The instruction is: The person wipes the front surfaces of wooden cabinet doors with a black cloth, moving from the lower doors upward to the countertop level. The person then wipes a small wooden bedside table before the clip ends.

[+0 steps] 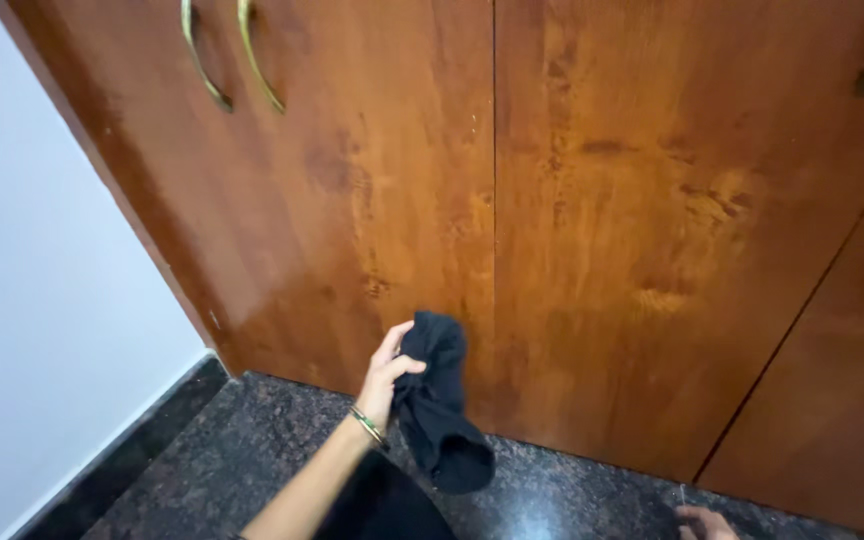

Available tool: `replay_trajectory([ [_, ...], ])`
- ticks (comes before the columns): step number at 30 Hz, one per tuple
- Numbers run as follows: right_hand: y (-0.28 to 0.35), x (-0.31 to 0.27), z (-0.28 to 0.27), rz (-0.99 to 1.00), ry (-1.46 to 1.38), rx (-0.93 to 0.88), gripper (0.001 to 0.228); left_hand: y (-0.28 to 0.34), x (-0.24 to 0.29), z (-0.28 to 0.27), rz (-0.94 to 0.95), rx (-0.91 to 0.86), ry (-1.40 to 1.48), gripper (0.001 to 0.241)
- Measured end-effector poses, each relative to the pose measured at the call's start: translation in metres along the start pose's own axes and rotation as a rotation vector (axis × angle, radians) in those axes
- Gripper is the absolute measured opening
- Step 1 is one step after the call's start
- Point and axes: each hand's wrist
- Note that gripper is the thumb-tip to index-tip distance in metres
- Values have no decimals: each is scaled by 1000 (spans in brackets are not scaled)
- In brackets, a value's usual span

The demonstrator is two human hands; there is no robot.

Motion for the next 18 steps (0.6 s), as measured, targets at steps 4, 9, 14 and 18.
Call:
replay_trajectory([
  [4, 19, 4, -7, -42, -1, -100, 33, 25, 4, 29, -301, 89, 515, 38],
  [9, 62, -24, -20, -159, -155, 115, 31, 51, -24, 52, -347, -18, 690, 31],
  [14, 76, -52, 10, 0, -772, -135, 34, 64, -43, 103, -522, 173, 541, 33],
  [18, 69, -52, 37, -50, -1630, -708, 66, 83, -47, 151, -523, 58, 459, 20],
])
Point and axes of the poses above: each hand's wrist, its own y-axis away from the middle knuckle, its own z-axis out of the palm, x = y × z, and after that the axes turned 7 degrees about z, right-handed
